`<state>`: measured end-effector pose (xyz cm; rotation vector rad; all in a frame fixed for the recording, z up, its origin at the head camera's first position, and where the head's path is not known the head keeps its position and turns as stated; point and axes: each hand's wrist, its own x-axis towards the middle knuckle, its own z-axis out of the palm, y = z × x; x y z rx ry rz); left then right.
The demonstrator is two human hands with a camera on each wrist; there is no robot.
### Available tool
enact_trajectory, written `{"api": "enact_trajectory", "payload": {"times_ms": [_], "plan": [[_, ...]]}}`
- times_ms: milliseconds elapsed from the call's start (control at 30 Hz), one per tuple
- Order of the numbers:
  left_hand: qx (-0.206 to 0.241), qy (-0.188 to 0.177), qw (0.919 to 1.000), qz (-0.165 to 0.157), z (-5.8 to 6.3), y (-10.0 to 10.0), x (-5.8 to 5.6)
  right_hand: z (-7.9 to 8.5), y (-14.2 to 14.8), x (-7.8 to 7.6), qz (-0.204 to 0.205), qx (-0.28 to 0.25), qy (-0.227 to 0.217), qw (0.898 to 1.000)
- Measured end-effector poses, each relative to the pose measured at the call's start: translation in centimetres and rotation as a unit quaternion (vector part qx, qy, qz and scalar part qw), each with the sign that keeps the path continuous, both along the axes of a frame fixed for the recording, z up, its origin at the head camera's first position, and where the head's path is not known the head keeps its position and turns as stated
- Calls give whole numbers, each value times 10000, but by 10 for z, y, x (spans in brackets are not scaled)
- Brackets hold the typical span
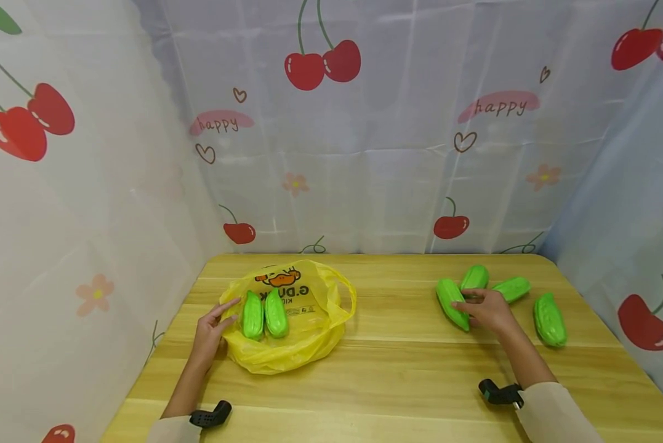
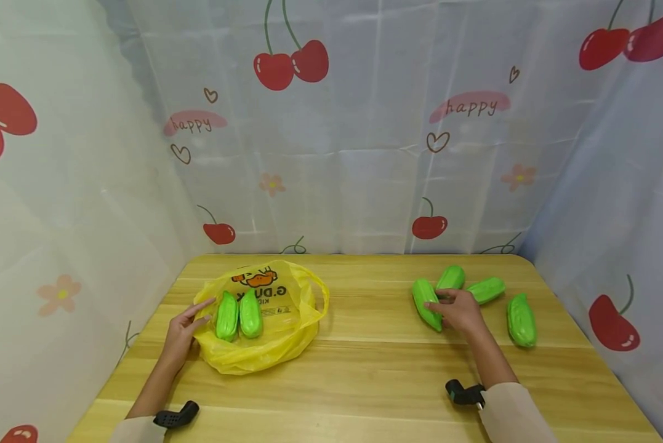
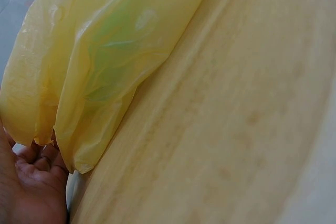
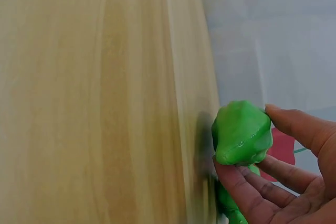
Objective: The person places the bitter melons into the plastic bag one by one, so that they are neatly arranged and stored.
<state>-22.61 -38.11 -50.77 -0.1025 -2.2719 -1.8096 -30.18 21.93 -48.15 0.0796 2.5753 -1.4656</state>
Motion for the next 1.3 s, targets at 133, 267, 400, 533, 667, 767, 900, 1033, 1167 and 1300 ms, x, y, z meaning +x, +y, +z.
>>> {"api": "enact_trajectory", "payload": {"times_ms": [133,267,400,533,667,767,900,1033,1167,1300], "plan": [[13,43,10000,-6,1,0,0,4,-2,3,-29,-95,14,9999],[17,111,9999,-32,0,0,-1,12,-5,7,22,-168,68,9998],[40,164,9998,-47,0,0,0,21,-9,11,116,-218,158,9996],[41,188,9998,-40,0,0,1,30,-17,17,217,-307,285,9989],[34,148,9999,-50,-1,-1,0,39,-24,23,293,-351,412,9981],[10,167,9999,-36,-10,-5,-5,45,-29,28,349,-349,563,9972],[16,135,9999,-29,-8,-5,-6,50,-35,32,412,-385,740,9957],[54,100,9999,-62,0,-1,-2,51,-41,36,418,-442,775,9951],[36,102,9999,-65,0,0,0,53,-47,40,422,-480,795,9948],[26,74,10000,-42,1,0,1,56,-53,44,450,-569,840,9938]]}}
